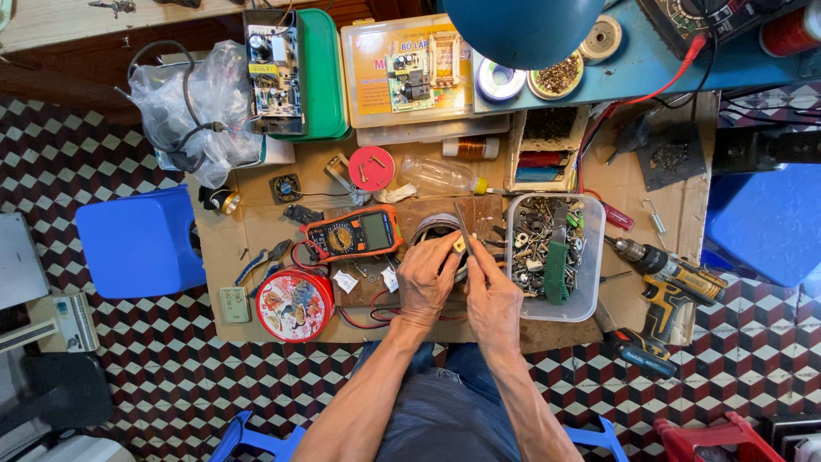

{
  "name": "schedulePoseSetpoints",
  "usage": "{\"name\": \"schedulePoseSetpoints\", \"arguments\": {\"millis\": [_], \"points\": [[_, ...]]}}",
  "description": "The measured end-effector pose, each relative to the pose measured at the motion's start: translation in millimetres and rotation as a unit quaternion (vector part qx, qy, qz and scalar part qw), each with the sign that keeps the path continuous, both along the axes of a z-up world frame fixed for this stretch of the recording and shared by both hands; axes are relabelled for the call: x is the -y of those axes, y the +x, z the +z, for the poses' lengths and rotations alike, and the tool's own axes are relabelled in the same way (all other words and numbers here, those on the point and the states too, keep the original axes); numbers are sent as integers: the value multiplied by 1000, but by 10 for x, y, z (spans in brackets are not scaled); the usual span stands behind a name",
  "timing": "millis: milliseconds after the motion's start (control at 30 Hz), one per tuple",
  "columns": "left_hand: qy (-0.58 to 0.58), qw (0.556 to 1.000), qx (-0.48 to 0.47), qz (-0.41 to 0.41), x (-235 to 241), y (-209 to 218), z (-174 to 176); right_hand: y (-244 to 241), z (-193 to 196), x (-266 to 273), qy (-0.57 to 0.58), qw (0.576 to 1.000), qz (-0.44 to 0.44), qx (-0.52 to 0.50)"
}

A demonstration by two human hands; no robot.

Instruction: The person opens a package of electrical components, uses a power drill on a small white plastic part, and then uses a multimeter to test the component. They then use a screwdriver to adjust a small yellow plastic part.

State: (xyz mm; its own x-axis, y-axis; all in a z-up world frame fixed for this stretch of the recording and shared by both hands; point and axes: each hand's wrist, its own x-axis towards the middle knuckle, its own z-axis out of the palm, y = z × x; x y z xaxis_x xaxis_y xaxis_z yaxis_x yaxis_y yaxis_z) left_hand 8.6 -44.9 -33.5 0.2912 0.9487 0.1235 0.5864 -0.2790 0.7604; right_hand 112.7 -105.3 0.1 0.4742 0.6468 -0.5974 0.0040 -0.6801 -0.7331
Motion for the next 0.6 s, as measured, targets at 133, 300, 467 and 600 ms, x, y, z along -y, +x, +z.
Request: {"name": "schedulePoseSetpoints", "arguments": {"millis": [133,300,467,600], "points": [[17,1000,6,-3,-4,-2,-6,-5,-5,8,63,998,-18,3],[15,1000,-1,4,15,11,-4,-22,-46,18,6,1000,4,26],[20,1000,0,-1,10,8,-25,-37,-26,-25,29,999,-25,6],[16,1000,1,3,23,-6,-23,-62,-18,-44,-4,1000,-2,30]]}}
